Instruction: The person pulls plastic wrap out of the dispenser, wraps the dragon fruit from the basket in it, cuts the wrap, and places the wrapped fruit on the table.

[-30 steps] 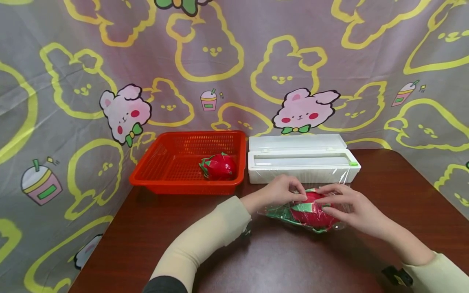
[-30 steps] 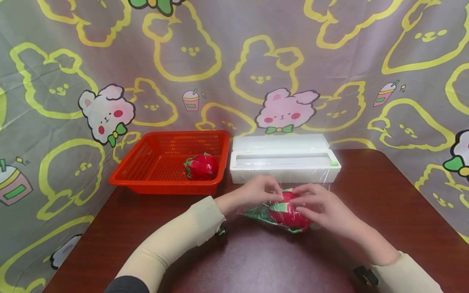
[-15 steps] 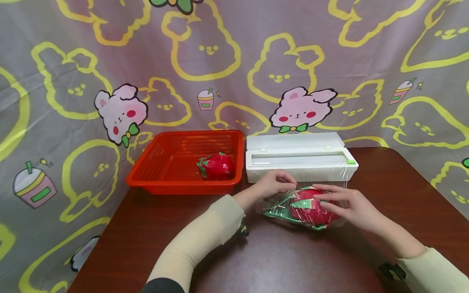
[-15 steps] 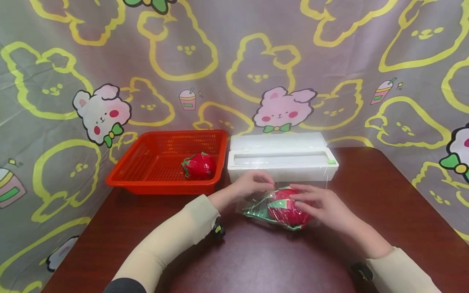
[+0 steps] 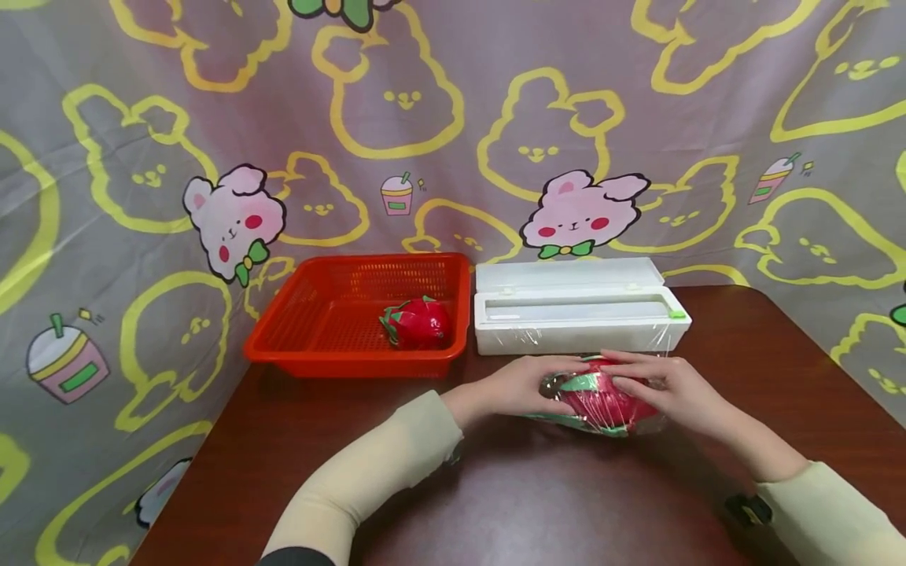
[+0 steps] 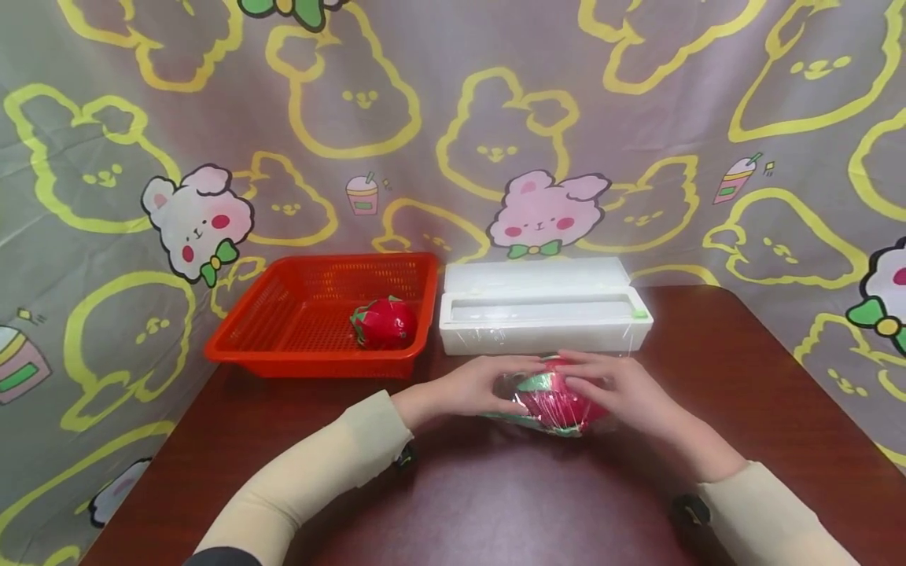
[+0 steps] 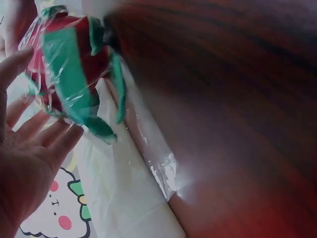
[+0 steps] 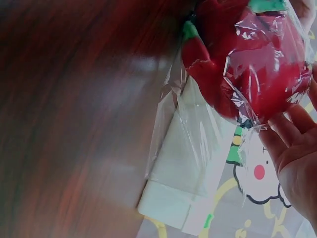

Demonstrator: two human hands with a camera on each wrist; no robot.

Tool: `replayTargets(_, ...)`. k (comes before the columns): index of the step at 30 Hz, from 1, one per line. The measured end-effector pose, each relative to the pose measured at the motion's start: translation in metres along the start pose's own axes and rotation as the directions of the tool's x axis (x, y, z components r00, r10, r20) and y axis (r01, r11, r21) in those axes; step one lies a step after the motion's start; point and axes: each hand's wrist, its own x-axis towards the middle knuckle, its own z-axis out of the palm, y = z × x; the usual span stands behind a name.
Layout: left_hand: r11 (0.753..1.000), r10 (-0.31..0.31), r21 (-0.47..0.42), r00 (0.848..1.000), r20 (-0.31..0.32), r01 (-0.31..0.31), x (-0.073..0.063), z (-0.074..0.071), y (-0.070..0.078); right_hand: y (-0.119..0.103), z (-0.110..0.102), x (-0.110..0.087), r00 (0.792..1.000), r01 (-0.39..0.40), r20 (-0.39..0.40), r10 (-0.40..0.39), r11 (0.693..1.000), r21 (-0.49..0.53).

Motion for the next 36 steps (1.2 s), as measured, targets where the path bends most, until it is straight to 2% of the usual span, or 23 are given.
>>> replayTargets(5,0.999,-0.035,-0.007,0.999,-0.005,0.035,0.001,0.004,-0.005,0.004,0.001,0.006,0.999,-0.040,0.001,0.040,0.999,0.026)
replayTargets(13,0.988,-0.154,-0.020,0.988,0.000,0.154,0.005,0.004,-0.008,0.009,-0.001,0.018,0.995,-0.082,0.050,0.081,0.996,0.027)
replayTargets(16,0.988,-0.156,-0.011,0.988,-0.008,0.156,0.007,0.003,-0.008,0.009,-0.005,0.021,0.987,-0.133,0.099,0.126,0.989,0.067)
replayTargets(19,0.986,-0.161,-0.048,0.987,-0.008,0.161,0.008,0.002,-0.009,0.007,-0.010,0.021,0.975,-0.195,0.131,0.181,0.974,0.111)
replayTargets(22,0.979,-0.178,-0.104,0.984,-0.003,0.177,0.007,0.001,-0.012,0.006,-0.016,0.018,0.973,-0.219,0.104,0.205,0.966,0.136)
replayTargets(27,0.968,-0.198,-0.158,0.980,0.006,0.196,0.007,0.000,-0.017,0.010,-0.021,0.006,0.986,-0.168,0.019,0.167,0.986,0.024)
replayTargets(29,0.966,-0.197,-0.171,0.980,0.008,0.196,0.008,-0.001,-0.018,0.012,-0.023,0.000,0.987,-0.158,0.013,0.158,0.987,-0.018)
replayTargets(36,0.963,-0.198,-0.184,0.980,0.019,0.198,0.010,-0.002,-0.020,0.025,-0.030,-0.024,0.980,-0.197,0.019,0.197,0.980,-0.004)
